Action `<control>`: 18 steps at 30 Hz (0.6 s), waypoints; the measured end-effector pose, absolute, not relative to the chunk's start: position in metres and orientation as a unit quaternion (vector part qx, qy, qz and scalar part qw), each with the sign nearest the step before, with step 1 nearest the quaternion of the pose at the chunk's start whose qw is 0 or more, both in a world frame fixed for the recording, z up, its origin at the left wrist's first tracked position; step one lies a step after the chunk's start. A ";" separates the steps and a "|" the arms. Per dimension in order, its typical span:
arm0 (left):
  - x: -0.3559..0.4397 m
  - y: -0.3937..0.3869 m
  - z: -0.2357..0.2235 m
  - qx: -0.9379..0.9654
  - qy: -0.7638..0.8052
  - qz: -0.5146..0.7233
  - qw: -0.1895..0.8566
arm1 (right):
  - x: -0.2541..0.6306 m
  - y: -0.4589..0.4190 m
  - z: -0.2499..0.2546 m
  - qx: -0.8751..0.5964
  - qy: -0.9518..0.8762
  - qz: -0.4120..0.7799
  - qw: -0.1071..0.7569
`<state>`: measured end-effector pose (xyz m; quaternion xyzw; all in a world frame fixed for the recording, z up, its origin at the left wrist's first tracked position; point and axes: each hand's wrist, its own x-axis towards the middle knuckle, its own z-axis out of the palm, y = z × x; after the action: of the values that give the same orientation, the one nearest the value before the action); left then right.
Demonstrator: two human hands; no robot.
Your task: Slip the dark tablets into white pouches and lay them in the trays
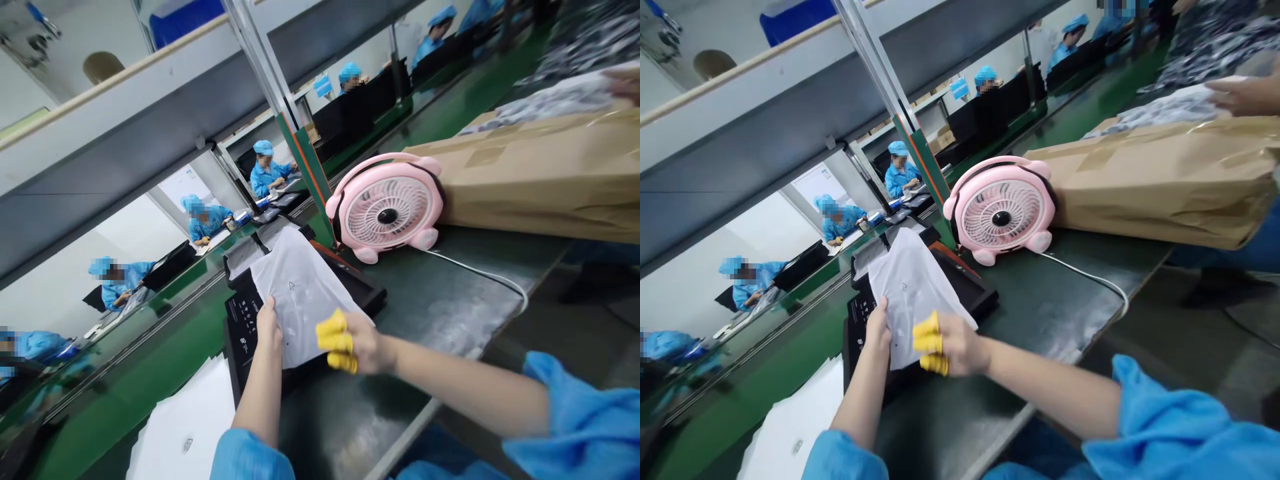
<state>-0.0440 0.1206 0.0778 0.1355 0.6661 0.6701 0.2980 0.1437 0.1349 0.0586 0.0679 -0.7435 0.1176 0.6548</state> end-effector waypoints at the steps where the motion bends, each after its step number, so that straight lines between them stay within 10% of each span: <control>1: -0.044 0.135 0.075 0.126 0.672 0.663 0.305 | 0.137 0.127 0.040 0.083 -0.754 0.112 0.642; 11: -0.029 0.175 0.061 0.203 0.700 0.587 0.353 | 0.114 0.146 -0.017 -0.017 -0.808 0.192 0.556; 18: -0.061 0.083 0.084 0.345 0.736 0.558 0.166 | 0.120 0.143 -0.018 -0.017 -0.817 0.225 0.531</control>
<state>-0.0613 0.0829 0.0840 0.3454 0.7361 0.5579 0.1661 0.1202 0.1432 -0.0181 -0.0174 -0.8166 0.2254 0.5311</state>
